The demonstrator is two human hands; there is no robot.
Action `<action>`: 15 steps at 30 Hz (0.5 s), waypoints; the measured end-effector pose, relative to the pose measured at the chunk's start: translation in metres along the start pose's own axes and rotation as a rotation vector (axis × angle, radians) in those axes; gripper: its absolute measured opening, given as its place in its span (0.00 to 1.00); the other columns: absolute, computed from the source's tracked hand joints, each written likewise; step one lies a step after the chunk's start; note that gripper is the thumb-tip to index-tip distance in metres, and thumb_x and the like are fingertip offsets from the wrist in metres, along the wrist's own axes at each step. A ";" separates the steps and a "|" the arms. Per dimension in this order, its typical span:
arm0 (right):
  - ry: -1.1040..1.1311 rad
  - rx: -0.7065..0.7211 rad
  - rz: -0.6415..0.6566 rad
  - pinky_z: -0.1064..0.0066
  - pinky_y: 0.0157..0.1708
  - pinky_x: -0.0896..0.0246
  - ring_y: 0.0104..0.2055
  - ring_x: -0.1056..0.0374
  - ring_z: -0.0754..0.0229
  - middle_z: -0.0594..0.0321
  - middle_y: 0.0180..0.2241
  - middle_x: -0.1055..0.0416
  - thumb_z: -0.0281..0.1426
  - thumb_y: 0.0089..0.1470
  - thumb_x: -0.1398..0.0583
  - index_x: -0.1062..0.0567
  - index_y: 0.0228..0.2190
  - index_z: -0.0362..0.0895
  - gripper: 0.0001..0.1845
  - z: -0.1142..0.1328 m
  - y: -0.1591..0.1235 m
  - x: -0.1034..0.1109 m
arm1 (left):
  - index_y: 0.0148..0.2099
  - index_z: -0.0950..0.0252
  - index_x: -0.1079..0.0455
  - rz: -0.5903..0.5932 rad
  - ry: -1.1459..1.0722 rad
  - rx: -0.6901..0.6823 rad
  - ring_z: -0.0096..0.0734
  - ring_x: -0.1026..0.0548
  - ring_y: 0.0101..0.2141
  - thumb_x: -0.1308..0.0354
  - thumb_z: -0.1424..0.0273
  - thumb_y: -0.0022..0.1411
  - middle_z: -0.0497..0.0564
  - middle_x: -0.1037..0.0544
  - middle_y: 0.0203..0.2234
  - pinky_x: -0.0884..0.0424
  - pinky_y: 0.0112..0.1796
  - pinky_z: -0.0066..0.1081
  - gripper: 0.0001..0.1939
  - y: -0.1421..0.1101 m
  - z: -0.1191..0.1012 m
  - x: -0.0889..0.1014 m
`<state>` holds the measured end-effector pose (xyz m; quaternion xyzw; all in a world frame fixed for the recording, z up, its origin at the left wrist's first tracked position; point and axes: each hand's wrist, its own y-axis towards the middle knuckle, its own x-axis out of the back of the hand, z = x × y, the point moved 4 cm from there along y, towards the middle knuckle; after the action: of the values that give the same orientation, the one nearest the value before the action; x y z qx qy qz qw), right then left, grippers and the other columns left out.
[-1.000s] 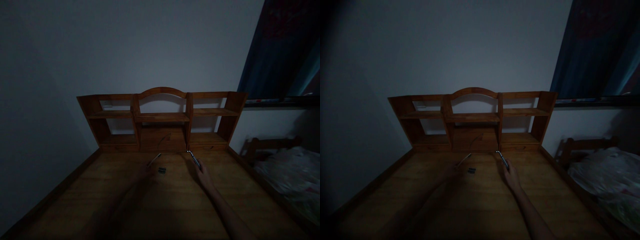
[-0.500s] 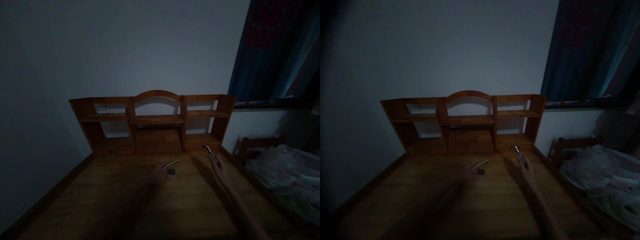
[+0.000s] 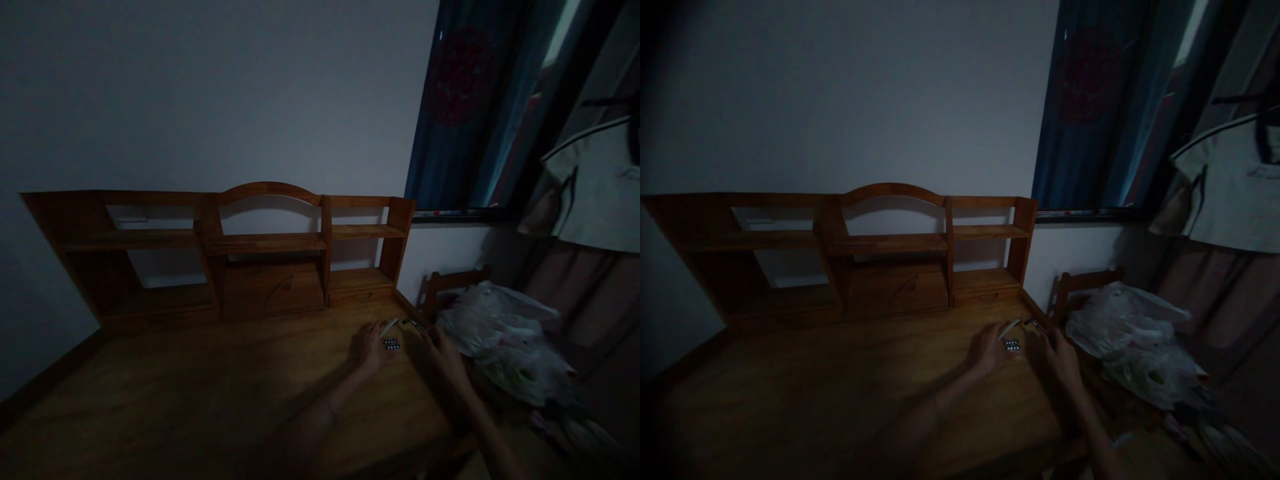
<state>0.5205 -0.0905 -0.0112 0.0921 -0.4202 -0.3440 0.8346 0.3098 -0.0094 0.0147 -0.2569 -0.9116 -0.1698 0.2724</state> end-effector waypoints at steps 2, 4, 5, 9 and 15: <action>-0.013 0.005 -0.023 0.65 0.35 0.40 0.36 0.29 0.52 0.56 0.33 0.26 0.44 0.56 0.50 0.28 0.38 0.45 0.18 -0.010 -0.001 -0.002 | 0.61 0.55 0.42 0.017 0.021 0.027 0.45 0.37 0.55 0.33 0.66 0.45 0.53 0.35 0.56 0.41 0.54 0.36 0.40 0.002 -0.004 -0.010; -0.028 -0.004 -0.042 0.64 0.35 0.40 0.36 0.29 0.51 0.54 0.33 0.26 0.43 0.57 0.51 0.29 0.38 0.43 0.19 -0.015 0.002 -0.008 | 0.62 0.54 0.44 0.029 0.041 0.046 0.44 0.38 0.56 0.33 0.66 0.46 0.52 0.36 0.57 0.41 0.54 0.36 0.41 0.003 -0.005 -0.018; -0.038 -0.011 -0.051 0.64 0.35 0.40 0.35 0.29 0.50 0.53 0.33 0.26 0.42 0.57 0.51 0.29 0.38 0.42 0.19 -0.017 0.003 -0.013 | 0.62 0.53 0.45 0.027 0.050 0.051 0.43 0.39 0.56 0.33 0.67 0.47 0.51 0.37 0.58 0.41 0.54 0.35 0.42 0.004 -0.004 -0.020; -0.098 0.024 -0.088 0.64 0.35 0.41 0.35 0.31 0.51 0.51 0.32 0.28 0.41 0.58 0.52 0.30 0.35 0.41 0.18 -0.014 0.009 -0.031 | 0.63 0.55 0.47 0.001 0.068 0.034 0.41 0.40 0.57 0.33 0.67 0.46 0.52 0.38 0.59 0.42 0.54 0.32 0.43 0.003 0.000 -0.027; -0.188 0.150 -0.175 0.62 0.37 0.41 0.34 0.35 0.51 0.51 0.30 0.31 0.41 0.56 0.49 0.29 0.28 0.41 0.18 -0.009 0.004 -0.043 | 0.60 0.60 0.40 -0.127 0.025 0.099 0.36 0.32 0.49 0.49 0.66 0.61 0.54 0.28 0.47 0.39 0.49 0.28 0.25 0.002 0.011 -0.002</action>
<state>0.5115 -0.0606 -0.0424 0.1579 -0.5113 -0.3901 0.7493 0.3078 -0.0031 0.0051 -0.1824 -0.9298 -0.1447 0.2851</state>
